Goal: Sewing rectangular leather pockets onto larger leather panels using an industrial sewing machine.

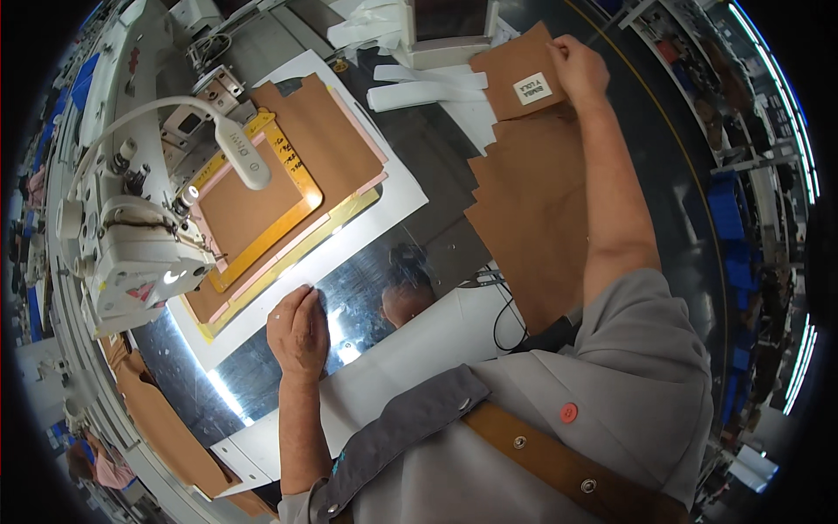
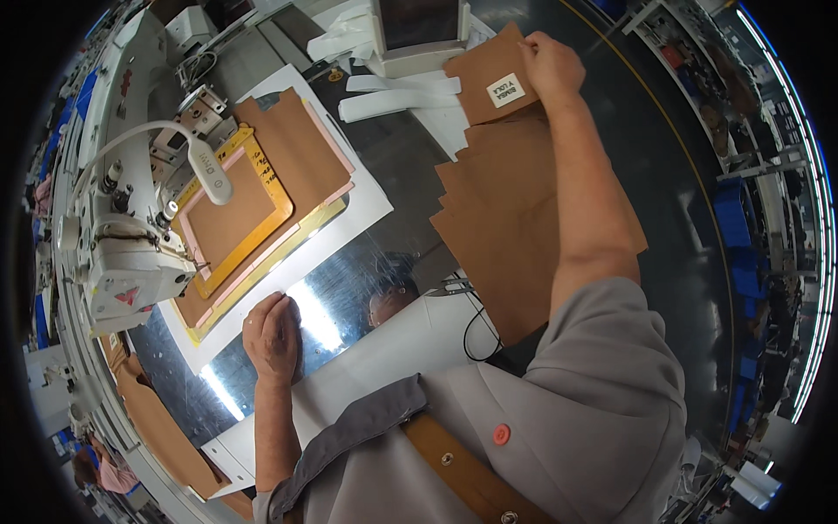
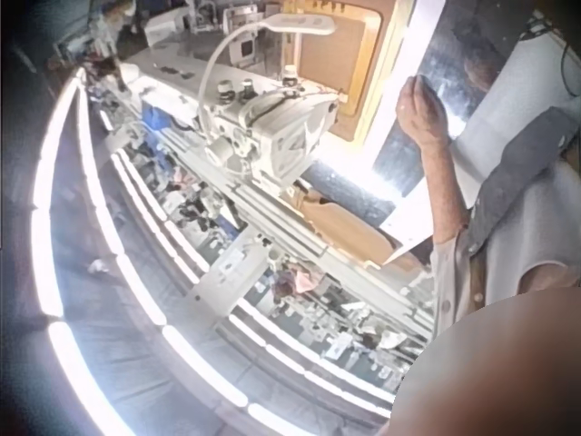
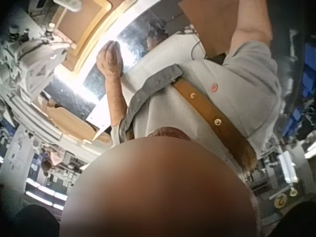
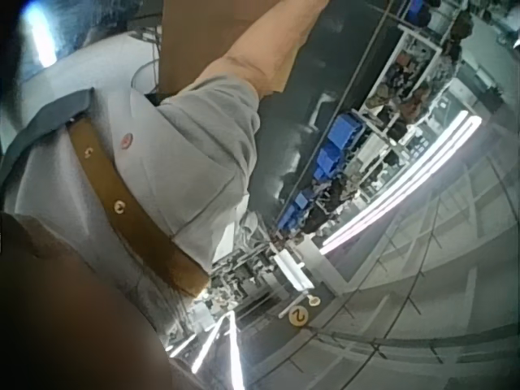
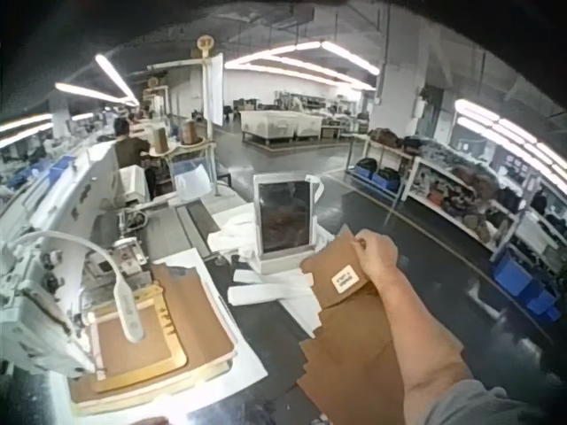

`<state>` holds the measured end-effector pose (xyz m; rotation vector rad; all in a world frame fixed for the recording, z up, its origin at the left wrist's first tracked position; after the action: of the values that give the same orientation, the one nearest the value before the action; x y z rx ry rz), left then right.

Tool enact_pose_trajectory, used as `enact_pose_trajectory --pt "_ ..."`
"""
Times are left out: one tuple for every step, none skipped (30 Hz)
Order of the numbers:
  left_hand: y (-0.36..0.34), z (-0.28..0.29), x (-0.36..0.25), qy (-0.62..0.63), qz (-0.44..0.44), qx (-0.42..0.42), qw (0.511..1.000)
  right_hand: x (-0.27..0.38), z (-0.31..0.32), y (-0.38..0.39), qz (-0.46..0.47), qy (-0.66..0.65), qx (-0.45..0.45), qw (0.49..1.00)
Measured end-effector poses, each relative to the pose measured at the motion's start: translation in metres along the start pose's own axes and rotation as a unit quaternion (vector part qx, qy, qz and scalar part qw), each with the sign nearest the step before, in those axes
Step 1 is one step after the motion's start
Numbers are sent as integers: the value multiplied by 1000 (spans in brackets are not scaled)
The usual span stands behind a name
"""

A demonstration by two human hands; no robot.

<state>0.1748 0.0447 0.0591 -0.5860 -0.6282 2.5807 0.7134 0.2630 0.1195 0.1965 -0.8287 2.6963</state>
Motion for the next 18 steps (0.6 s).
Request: enact_pose_trajectory --pt "-2 2 -3 7 -3 -13 1000 24 25 3 73 11 -35 997" --pt "-4 1 -3 32 26 -20 999 47 48 11 129 -3 -52 990" --pt "-6 0 -2 70 58 -31 995 75 70 21 197 -22 -66 978" --pt "-8 -6 0 123 101 -19 987 100 88 32 242 -67 -54 966" --pt "-10 -14 3 206 153 -20 966 123 102 43 246 -127 -28 961" --pt "-10 -24 6 286 213 -20 934 145 110 58 227 -215 18 950" --pt "-14 -32 5 307 225 4 925 168 114 72 220 -237 65 944" --pt "-13 -52 7 429 307 32 849 192 117 88 218 -245 85 941" --pt "-18 -62 4 502 319 45 803 217 115 105 214 -312 150 914" --pt "-20 -71 3 540 347 54 765 237 108 117 187 -369 218 884" --pt "-22 -80 5 582 380 63 717 261 108 130 220 -379 223 871" --pt "-22 -80 9 571 395 58 718 276 102 142 196 -457 250 831" --pt "-18 -87 12 644 444 43 621 288 96 152 168 -529 273 786" --pt "-13 -92 14 709 482 28 515 300 87 158 173 -532 277 781" --pt "-15 -85 21 753 457 -24 472 310 68 163 136 -574 313 744" --pt "-9 -82 30 740 472 -23 478 322 51 169 117 -625 347 690" --pt "-4 -72 47 723 463 -67 509 327 30 172 97 -622 370 683" --pt "0 -61 62 704 452 -108 537 326 9 169 67 -603 373 702"
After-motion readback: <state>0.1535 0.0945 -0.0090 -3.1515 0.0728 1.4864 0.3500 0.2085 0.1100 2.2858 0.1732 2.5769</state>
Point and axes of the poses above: each hand's wrist, its own y-axis away from the middle knuckle, its own z-axis out of the back of the hand, x = y × z, the point moved 8 cm from there along -y, towards the middle knuckle, and after that the axes turned 1 degree about -x, right-handed, at the moved point
